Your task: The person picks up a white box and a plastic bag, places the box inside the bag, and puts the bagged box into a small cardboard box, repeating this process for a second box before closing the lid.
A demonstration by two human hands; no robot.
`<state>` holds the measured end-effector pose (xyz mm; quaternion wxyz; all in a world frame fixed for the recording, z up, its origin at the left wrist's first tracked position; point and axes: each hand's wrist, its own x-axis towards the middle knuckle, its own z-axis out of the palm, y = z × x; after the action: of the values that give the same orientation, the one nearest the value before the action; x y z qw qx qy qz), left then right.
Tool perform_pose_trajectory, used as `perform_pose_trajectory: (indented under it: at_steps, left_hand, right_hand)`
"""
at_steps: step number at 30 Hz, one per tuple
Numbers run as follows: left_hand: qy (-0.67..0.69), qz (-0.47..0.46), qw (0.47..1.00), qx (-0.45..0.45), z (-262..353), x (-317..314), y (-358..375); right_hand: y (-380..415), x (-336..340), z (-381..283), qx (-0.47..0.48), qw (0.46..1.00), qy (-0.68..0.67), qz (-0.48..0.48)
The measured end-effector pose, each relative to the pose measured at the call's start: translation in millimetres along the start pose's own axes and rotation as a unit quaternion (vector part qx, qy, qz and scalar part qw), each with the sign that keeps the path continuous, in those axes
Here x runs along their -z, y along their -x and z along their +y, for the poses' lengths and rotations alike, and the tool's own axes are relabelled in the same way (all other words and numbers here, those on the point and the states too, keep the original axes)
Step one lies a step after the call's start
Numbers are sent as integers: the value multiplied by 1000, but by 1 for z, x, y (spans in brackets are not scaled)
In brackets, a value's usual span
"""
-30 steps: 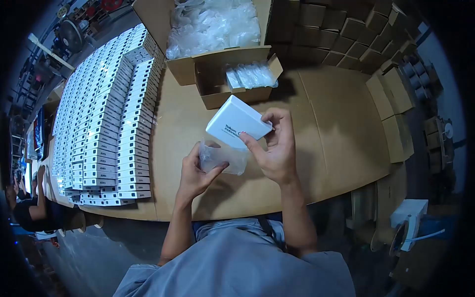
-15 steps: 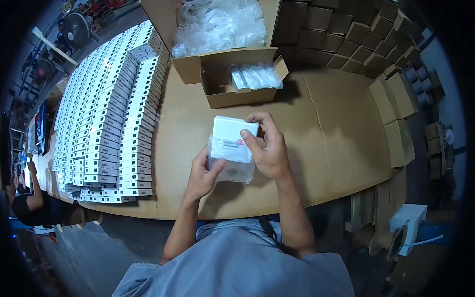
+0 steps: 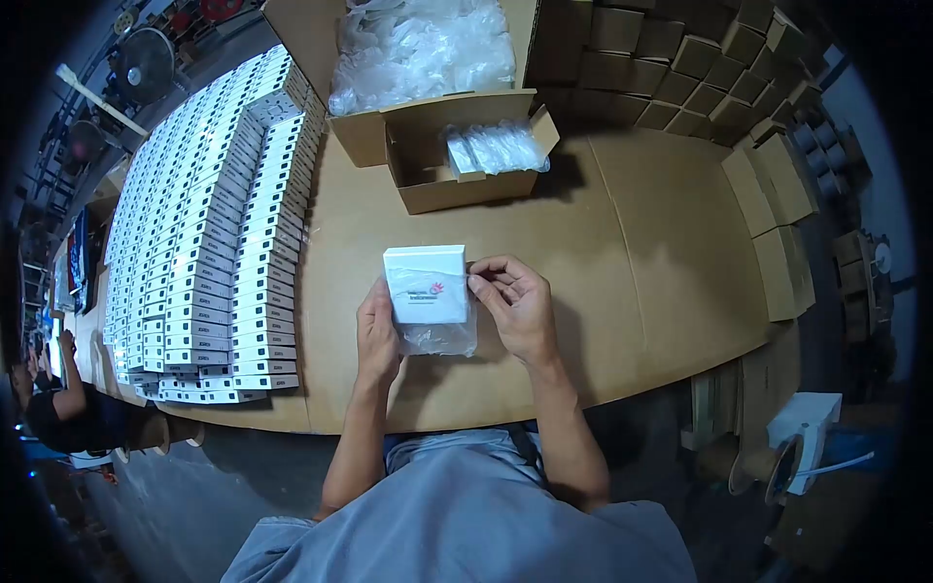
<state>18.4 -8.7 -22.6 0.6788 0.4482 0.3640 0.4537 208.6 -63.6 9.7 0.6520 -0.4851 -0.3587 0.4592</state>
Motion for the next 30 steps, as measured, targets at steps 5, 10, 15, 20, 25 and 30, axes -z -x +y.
perform_pose_trajectory:
  at_steps: [5, 10, 15, 20, 25, 30]
  left_hand:
    - [-91, 23, 995, -29, 6, 0, 1]
    - [-80, -5, 988, -129, 22, -8, -2]
    - [21, -25, 991, -133, 20, -10, -6]
    - [64, -39, 990, -116, 23, -16, -4]
    - [100, -94, 986, -97, 18, -7, -6]
    - [-46, -122, 990, -55, 24, 2, 2]
  right_hand:
    - [3, -1, 2, 41, 999, 22, -11]
    - [1, -3, -5, 107, 993, 41, -42]
    - [-1, 2, -7, 102, 990, 40, -85]
    - [6, -16, -20, 77, 991, 79, -71]
    - [6, -9, 5, 94, 984, 138, -61]
    - [7, -5, 3, 95, 978, 174, -71]
